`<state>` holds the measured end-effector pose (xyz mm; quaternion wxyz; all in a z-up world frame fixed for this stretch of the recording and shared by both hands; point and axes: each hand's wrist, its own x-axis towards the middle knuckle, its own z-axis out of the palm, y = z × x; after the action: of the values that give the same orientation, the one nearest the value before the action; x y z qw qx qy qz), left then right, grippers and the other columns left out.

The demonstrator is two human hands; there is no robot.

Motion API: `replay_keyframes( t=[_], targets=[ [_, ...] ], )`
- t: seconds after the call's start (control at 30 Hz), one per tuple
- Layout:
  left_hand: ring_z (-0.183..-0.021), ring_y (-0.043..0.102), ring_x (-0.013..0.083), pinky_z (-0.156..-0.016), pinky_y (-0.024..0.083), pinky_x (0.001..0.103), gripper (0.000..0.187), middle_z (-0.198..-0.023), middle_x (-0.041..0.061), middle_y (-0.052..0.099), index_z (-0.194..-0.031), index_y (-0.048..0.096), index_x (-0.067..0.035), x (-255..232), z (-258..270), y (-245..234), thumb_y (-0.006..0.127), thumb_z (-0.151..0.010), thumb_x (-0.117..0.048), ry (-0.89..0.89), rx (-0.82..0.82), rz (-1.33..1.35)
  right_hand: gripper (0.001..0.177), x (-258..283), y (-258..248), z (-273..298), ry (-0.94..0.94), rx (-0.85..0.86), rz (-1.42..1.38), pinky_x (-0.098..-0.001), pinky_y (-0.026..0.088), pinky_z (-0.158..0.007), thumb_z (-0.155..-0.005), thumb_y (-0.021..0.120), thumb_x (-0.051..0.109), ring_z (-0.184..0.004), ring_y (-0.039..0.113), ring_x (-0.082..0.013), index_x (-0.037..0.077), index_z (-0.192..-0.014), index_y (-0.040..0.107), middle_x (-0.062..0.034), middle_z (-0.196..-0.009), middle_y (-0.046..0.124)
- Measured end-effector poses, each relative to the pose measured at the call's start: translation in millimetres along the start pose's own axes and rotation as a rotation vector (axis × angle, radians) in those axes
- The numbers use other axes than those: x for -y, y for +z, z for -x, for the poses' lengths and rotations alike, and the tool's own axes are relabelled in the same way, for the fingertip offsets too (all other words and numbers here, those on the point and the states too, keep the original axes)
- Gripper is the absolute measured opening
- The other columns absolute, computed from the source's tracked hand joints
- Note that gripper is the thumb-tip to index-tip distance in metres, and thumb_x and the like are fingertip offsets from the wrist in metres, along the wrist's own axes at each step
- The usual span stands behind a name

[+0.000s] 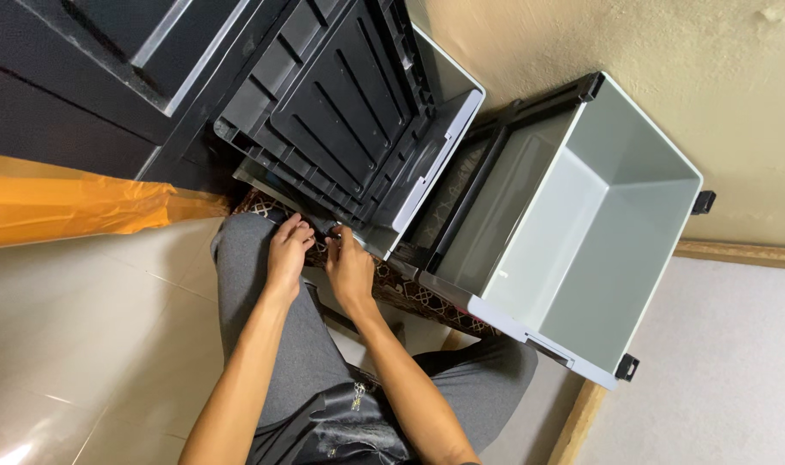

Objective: The person assembles a plastic storage bin by hand. They attach the lid, remove and reattach the frame, and install multiple latches and corner pieces onto the bin body.

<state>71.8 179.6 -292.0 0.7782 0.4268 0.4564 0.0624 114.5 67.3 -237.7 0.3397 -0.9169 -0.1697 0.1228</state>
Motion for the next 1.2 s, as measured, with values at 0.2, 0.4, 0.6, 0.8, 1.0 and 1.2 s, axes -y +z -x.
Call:
replay_keyframes(
  t=[0.2, 0.4, 0.6, 0.8, 1.0, 1.2],
  targets=[
    [-0.120, 0.063, 0.0235, -0.104, 0.051, 0.034, 0.045, -0.133, 0.017, 0.061, -0.144, 0.050, 0.000, -25, 43, 10, 0.051, -0.101, -0.014, 0.093, -0.031, -0.152, 0.016, 18, -26, 15, -0.056, 0.017, -0.052, -0.0478, 0.055, -0.069, -0.100, 0.063, 0.012, -0.081, 0.071, -0.0402, 0.002, -0.112, 0.062, -0.0232, -0.096, 0.073],
    [-0.113, 0.063, 0.0186, -0.094, 0.051, 0.032, 0.034, -0.125, 0.011, 0.066, -0.131, 0.063, -0.002, -66, 104, 26, 0.054, -0.101, -0.016, 0.274, -0.051, -0.361, 0.017, 54, -83, 41, -0.036, 0.011, -0.283, -0.0373, 0.058, -0.072, -0.097, 0.066, 0.008, -0.081, 0.074, -0.0292, 0.000, -0.111, 0.068, -0.0175, -0.099, 0.073],
    [-0.107, 0.067, 0.0171, -0.090, 0.054, 0.031, 0.026, -0.120, 0.008, 0.068, -0.125, 0.063, -0.002, -101, 160, 55, 0.053, -0.107, -0.018, 0.471, 0.080, -0.328, 0.018, 78, -155, 72, -0.185, -0.056, -0.408, -0.0336, 0.060, -0.078, -0.098, 0.068, 0.009, -0.090, 0.075, -0.0259, 0.000, -0.114, 0.069, -0.0155, -0.105, 0.073],
    [-0.100, 0.067, 0.0174, -0.089, 0.053, 0.031, 0.020, -0.113, 0.008, 0.068, -0.117, 0.068, -0.001, -121, 231, 95, 0.059, -0.105, -0.014, 0.770, 0.171, -0.528, 0.015, 73, -230, 111, -0.299, -0.188, -0.421, -0.0315, 0.060, -0.080, -0.096, 0.071, 0.002, -0.093, 0.076, -0.0245, 0.001, -0.112, 0.069, -0.0136, -0.105, 0.074],
    [-0.100, 0.068, 0.0213, -0.088, 0.053, 0.033, 0.014, -0.107, 0.010, 0.069, -0.110, 0.070, -0.001, -124, 285, 146, 0.062, -0.101, -0.010, 0.964, 0.357, -0.689, 0.016, 42, -299, 144, -0.295, -0.430, -0.347, -0.0298, 0.061, -0.086, -0.092, 0.074, -0.003, -0.096, 0.076, -0.0220, -0.001, -0.108, 0.071, -0.0120, -0.106, 0.076],
    [-0.100, 0.066, 0.0249, -0.091, 0.050, 0.037, 0.012, -0.104, 0.008, 0.069, -0.105, 0.071, -0.003, -107, 314, 193, 0.067, -0.095, -0.009, 1.121, 0.629, -0.816, 0.017, -6, -350, 178, -0.168, -0.608, -0.247, -0.0294, 0.060, -0.088, -0.089, 0.075, -0.005, -0.098, 0.075, -0.0216, -0.001, -0.104, 0.071, -0.0121, -0.104, 0.076]
  ],
)
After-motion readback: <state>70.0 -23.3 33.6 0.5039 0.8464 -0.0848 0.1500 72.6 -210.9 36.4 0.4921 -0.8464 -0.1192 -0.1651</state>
